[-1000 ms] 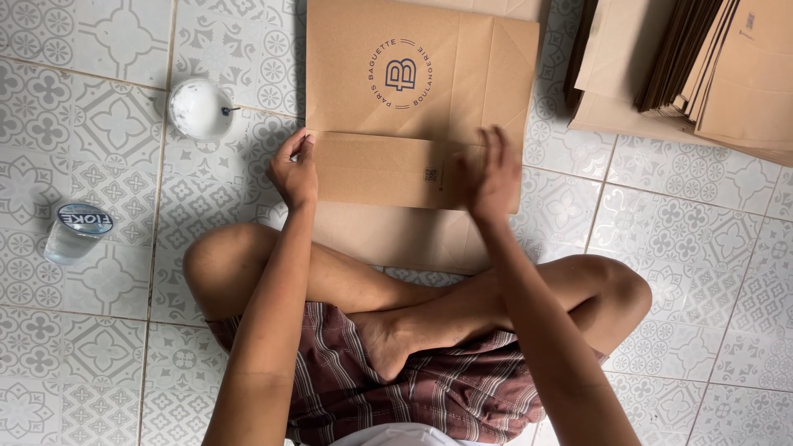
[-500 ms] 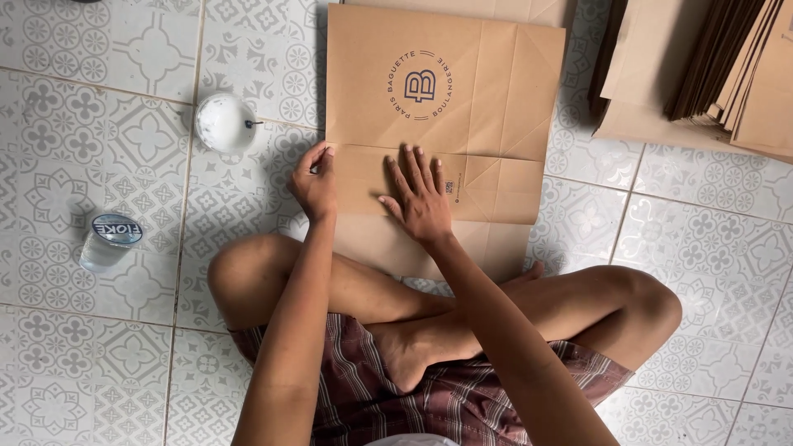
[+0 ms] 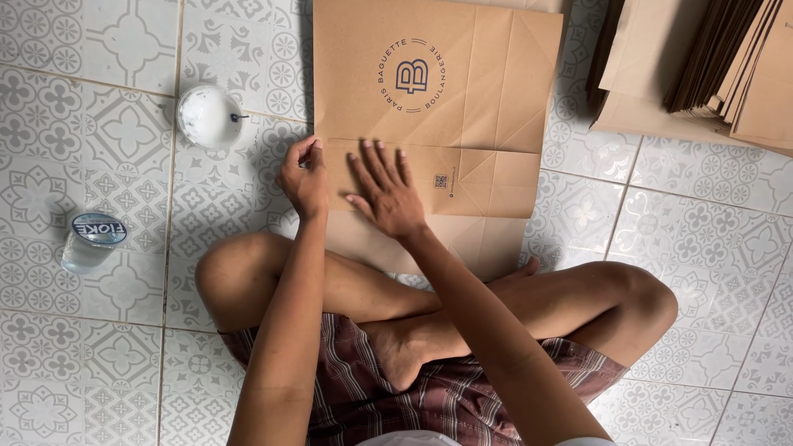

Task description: Applying glue to the edge of a paper bag using a small stick and then folding it to seal.

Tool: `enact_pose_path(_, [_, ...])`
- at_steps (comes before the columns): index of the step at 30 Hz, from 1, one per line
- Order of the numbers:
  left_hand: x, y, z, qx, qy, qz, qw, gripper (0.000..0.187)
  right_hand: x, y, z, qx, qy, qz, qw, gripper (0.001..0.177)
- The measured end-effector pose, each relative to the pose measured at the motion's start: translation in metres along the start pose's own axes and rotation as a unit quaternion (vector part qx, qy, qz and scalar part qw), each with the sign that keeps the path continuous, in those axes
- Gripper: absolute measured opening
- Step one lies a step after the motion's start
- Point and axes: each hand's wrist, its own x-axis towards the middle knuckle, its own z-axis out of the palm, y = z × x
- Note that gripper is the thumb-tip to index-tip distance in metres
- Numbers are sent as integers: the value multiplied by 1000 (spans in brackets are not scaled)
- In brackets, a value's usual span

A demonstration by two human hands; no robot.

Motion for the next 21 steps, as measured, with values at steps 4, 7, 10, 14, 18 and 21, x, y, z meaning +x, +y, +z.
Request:
enact_pose_path(4, [-4, -4, 3, 12, 29, 39, 999, 10, 10, -12, 6, 2, 28, -19, 999, 70])
enact_pose_path(7, [-5, -6, 8, -1, 57, 77, 995, 9, 14, -6, 8, -2, 42, -35, 999, 71])
enact_pose_path(10, [-7, -14, 16, 22, 106, 111, 988, 9, 14, 13, 12, 11, 48, -65, 997, 72])
enact_pose_path(14, [-11, -13, 16, 25, 113, 136, 984, 8, 0, 54, -2, 22, 51, -118, 991, 72])
enact_pose_path(18, [-8, -12, 16, 28, 117, 153, 981, 8, -15, 98, -15, 11, 57, -143, 988, 71])
enact_pose_path(21, [-8, -8, 14, 16, 112, 150, 982, 6, -27, 115, -31, -1, 69, -152, 986, 68])
